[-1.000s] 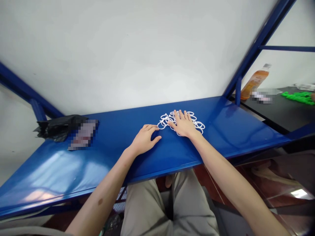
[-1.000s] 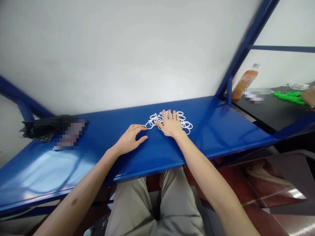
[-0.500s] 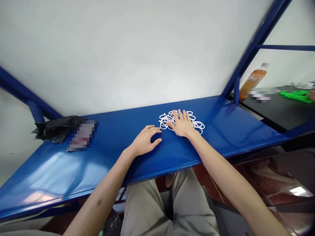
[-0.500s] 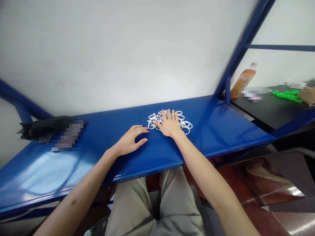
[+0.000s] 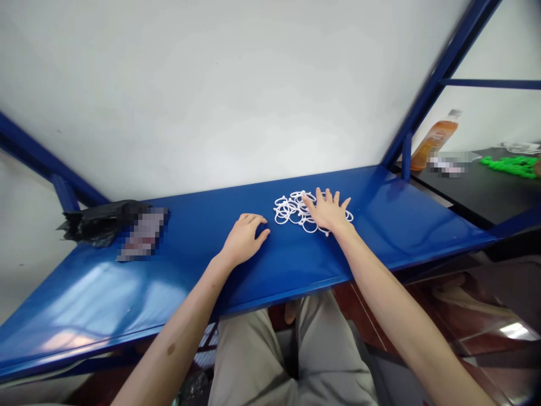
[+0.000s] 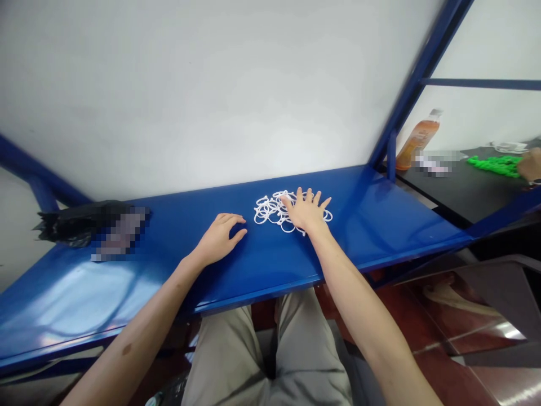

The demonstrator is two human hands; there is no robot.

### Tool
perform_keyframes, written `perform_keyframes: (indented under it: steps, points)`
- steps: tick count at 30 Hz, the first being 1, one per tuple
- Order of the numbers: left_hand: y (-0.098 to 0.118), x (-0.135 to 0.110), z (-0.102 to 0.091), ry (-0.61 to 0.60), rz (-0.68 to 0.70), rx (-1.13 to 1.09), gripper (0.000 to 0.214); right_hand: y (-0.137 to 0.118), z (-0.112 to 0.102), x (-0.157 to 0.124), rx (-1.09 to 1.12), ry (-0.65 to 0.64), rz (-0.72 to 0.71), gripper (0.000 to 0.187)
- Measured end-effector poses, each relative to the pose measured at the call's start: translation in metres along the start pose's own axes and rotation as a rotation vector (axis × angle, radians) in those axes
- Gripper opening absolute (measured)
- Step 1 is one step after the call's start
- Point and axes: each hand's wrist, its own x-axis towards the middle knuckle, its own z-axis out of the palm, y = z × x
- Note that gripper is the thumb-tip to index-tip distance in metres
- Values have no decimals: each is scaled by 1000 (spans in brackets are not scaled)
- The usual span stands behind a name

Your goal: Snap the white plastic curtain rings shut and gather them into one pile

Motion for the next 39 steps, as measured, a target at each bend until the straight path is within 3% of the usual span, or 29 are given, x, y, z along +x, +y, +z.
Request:
perform_keyframes:
  steps: [7, 12, 20, 23, 29, 39]
  points:
    - [-1, -2, 3, -45, -7, 18, 33, -9, 8, -2, 16, 7, -146, 97]
    - [0, -2, 1, -62, 12, 21, 34, -16, 9, -4, 234, 11, -248, 93]
    - [10, -3, 3, -57, 55, 16, 46, -23, 6, -11, 489, 225, -437, 79]
    - [14, -3, 8, -53, 63, 66, 52, -25, 6, -12, 463, 281, -494, 65]
    - [10, -1, 9, -16, 54, 35, 23, -28, 10, -14, 348, 264, -623, 33]
    - [13, 1, 2, 43, -1, 26, 13, -26, 8, -22, 153, 184, -763, 20]
